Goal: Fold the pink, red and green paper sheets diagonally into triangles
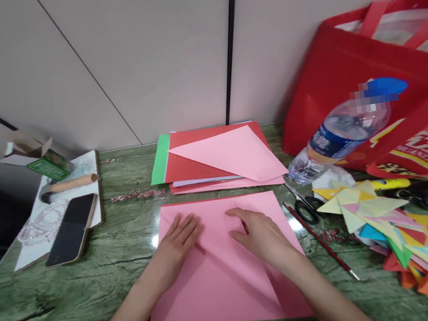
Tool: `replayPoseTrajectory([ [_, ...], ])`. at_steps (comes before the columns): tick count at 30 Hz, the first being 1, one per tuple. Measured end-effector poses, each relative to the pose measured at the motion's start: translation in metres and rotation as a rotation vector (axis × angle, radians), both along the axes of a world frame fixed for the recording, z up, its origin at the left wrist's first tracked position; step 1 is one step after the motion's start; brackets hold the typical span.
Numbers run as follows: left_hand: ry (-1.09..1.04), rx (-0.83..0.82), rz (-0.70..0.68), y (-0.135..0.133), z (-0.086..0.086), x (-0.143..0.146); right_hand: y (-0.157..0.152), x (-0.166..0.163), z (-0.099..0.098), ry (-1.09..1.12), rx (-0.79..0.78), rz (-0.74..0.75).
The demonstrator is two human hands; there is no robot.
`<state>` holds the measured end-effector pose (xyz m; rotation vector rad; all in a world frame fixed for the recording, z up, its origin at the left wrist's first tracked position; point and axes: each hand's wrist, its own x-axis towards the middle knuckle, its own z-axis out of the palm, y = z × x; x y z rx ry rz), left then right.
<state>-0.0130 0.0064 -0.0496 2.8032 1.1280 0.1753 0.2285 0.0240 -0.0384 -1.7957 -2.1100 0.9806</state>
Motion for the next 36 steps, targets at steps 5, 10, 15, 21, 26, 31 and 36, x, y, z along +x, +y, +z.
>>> replayPoseTrajectory([
  [5,0.011,0.012,-0.007,-0.001,0.004,0.0,0.0,0.002,-0.001,0.015,-0.004,-0.01],
  [10,0.075,0.002,0.016,-0.005,0.009,0.005,0.0,0.001,0.0,0.004,0.002,-0.009],
  [15,0.117,0.044,0.246,-0.014,0.004,0.008,0.001,0.002,-0.002,0.023,0.001,-0.014],
  [21,0.115,0.073,0.462,-0.021,-0.003,0.005,0.0,0.002,-0.003,0.001,0.019,-0.026],
  [26,0.095,0.04,0.496,-0.022,-0.002,0.007,0.001,0.003,-0.003,-0.006,0.018,-0.031],
  [31,0.109,0.025,0.482,-0.022,-0.003,0.009,0.002,0.005,-0.005,0.022,0.0,-0.029],
  [36,0.146,0.051,0.488,-0.021,-0.004,0.008,0.003,0.005,-0.005,0.045,-0.014,-0.039],
])
